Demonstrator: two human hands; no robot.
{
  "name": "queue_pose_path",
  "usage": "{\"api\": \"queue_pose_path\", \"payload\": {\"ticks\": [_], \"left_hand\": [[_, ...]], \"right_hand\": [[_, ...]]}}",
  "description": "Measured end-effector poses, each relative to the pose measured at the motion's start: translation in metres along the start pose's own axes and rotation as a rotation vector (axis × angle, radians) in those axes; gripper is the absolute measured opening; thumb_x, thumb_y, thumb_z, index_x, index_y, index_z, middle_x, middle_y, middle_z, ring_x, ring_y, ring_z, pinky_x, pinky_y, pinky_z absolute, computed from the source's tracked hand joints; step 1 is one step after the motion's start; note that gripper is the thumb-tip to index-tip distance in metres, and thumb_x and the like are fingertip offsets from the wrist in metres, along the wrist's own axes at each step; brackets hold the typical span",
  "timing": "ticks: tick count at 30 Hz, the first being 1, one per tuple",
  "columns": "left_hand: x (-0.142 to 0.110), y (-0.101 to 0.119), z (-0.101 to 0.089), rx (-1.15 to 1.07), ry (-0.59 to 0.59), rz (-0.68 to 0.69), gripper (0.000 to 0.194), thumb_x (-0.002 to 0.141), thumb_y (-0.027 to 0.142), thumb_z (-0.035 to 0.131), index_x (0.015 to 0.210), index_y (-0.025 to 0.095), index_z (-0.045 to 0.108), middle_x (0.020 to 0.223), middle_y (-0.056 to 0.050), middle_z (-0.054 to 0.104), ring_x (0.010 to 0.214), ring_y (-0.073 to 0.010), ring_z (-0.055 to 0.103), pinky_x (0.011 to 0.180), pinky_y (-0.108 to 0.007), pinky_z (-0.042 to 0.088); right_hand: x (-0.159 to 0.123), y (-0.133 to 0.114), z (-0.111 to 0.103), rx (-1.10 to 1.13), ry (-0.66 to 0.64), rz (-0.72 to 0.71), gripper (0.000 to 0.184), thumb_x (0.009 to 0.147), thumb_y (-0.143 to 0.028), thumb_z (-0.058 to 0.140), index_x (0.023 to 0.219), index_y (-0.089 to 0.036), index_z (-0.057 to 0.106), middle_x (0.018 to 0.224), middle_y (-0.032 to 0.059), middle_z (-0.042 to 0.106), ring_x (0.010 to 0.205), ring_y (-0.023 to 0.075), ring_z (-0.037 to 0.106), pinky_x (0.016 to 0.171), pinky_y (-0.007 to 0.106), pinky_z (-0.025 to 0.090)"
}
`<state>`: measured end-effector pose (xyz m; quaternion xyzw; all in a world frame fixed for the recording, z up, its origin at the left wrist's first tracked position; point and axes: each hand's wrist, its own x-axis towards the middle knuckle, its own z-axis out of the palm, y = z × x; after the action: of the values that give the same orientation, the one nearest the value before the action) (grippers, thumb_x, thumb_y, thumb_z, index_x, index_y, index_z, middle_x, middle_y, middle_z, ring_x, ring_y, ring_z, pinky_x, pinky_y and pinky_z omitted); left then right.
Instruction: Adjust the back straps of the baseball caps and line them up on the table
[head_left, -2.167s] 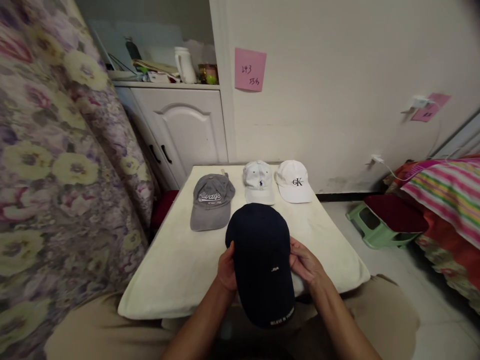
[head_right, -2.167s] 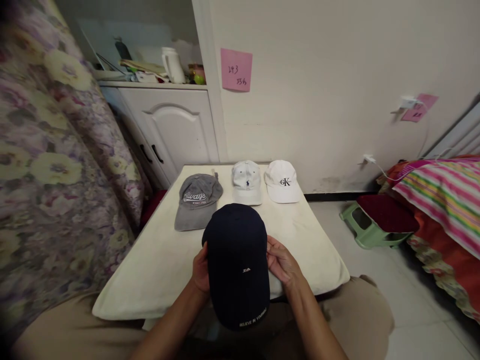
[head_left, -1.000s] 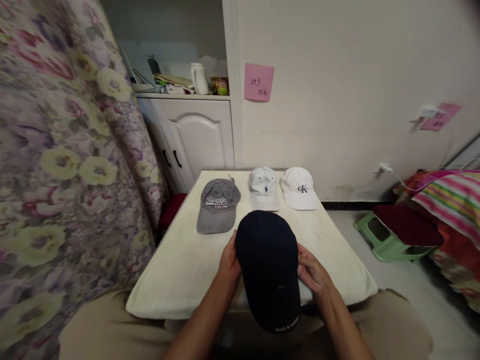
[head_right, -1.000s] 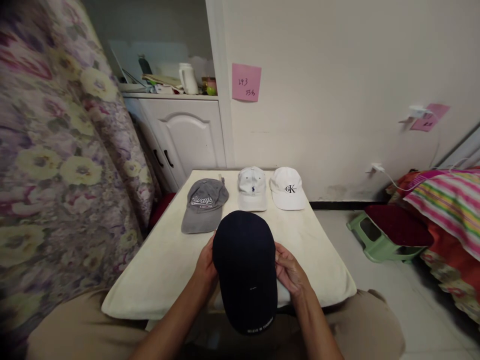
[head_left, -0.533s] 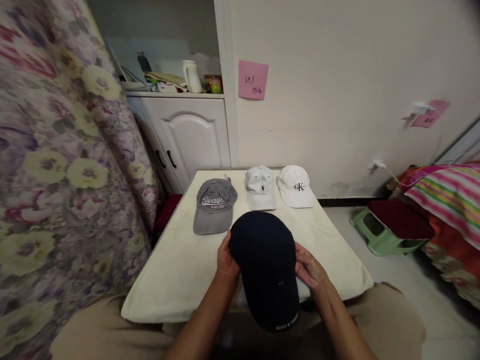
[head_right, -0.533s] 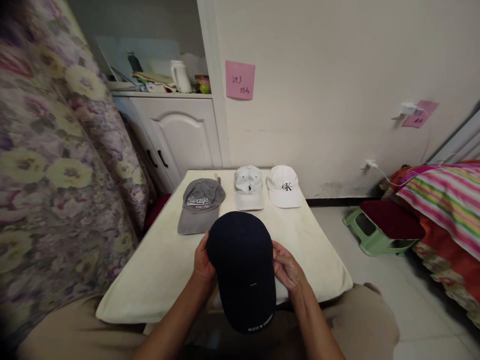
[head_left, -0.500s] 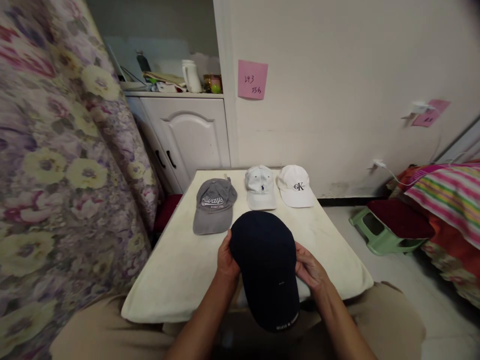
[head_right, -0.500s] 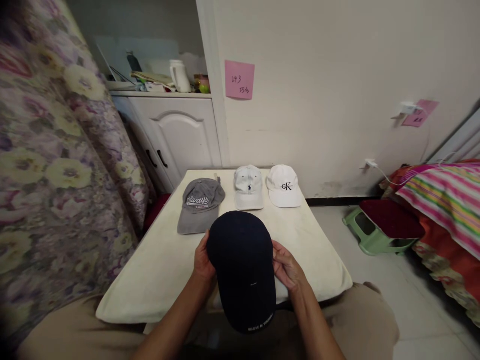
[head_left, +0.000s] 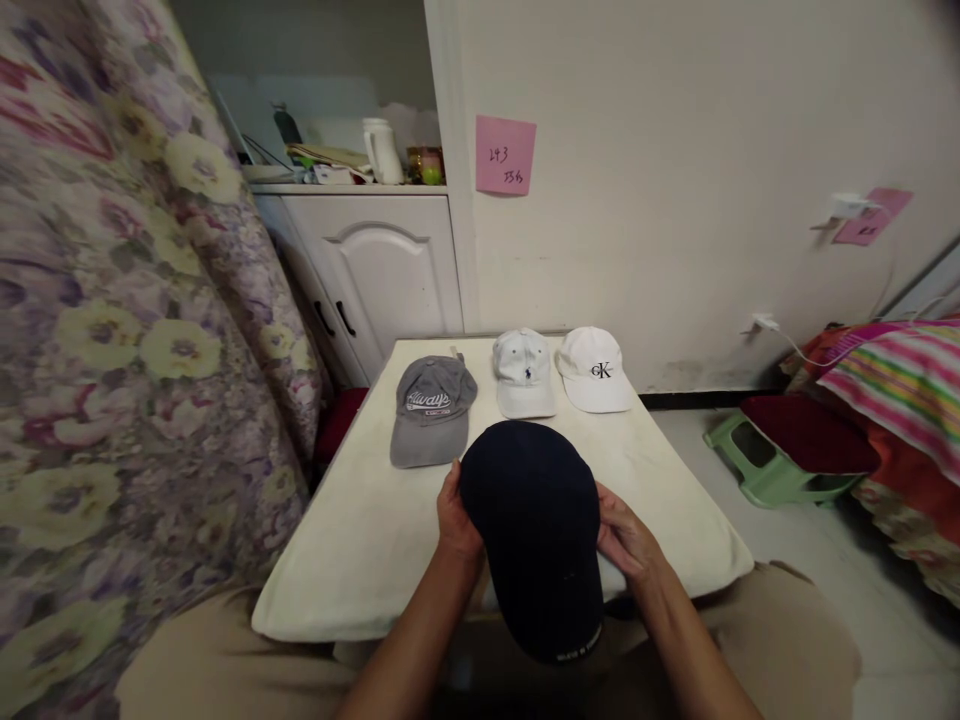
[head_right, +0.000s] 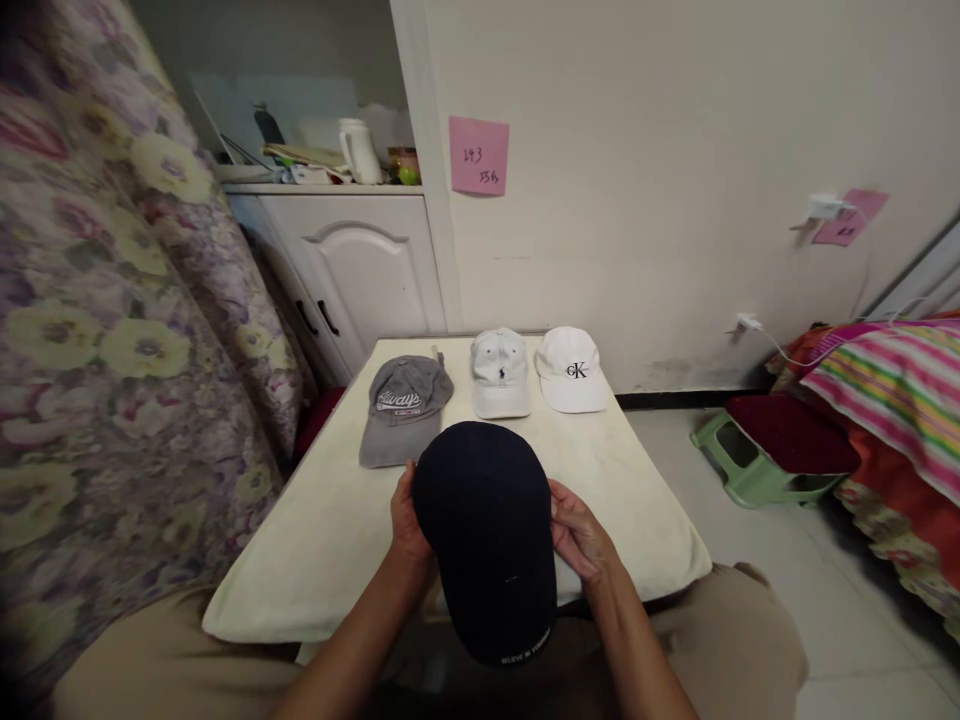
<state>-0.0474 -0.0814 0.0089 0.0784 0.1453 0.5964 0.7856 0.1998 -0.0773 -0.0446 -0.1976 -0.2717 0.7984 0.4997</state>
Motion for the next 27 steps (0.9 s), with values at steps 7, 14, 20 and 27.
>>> {"api": "queue_pose_path", "payload": {"ticks": [7,14,20,27], "left_hand": [[0.001,0.002,-0.011,-0.015,-0.195,-0.008,0.052,0.097,0.045,0.033,0.111,0.016,0.074,0.114,-0.008,0.073,0.114,-0.0270,0.064,0.118,-0.043,0.021],[0.005,0.003,-0.011,-0.027,-0.314,-0.057,0.057,0.098,0.046,0.028,0.119,0.014,0.070,0.120,-0.010,0.071,0.119,-0.0273,0.061,0.119,-0.042,0.017],[0.008,-0.002,-0.002,0.014,-0.108,-0.067,0.054,0.096,0.050,0.035,0.114,0.015,0.071,0.112,-0.010,0.074,0.127,-0.0292,0.054,0.117,-0.044,0.024],[0.020,-0.010,0.010,0.085,0.197,-0.086,0.063,0.096,0.058,0.030,0.130,0.015,0.059,0.109,-0.011,0.075,0.116,-0.0284,0.063,0.109,-0.044,0.040]], "right_hand": [[0.001,0.000,0.001,-0.017,-0.013,-0.002,0.040,0.074,-0.014,0.075,0.112,-0.019,0.066,0.091,0.0013,0.073,0.070,0.0106,0.065,0.072,0.021,0.055],[0.000,-0.001,0.003,-0.016,-0.007,-0.009,0.040,0.074,-0.014,0.075,0.113,-0.020,0.066,0.093,0.0017,0.073,0.072,0.0114,0.066,0.073,0.021,0.056],[-0.002,-0.001,0.004,-0.021,0.013,-0.008,0.041,0.074,-0.014,0.075,0.114,-0.020,0.064,0.093,0.0021,0.073,0.073,0.0131,0.067,0.072,0.024,0.056],[-0.002,-0.001,0.000,0.018,0.028,-0.058,0.043,0.073,-0.014,0.074,0.115,-0.019,0.063,0.086,0.0009,0.073,0.069,0.0141,0.066,0.065,0.023,0.054]]}}
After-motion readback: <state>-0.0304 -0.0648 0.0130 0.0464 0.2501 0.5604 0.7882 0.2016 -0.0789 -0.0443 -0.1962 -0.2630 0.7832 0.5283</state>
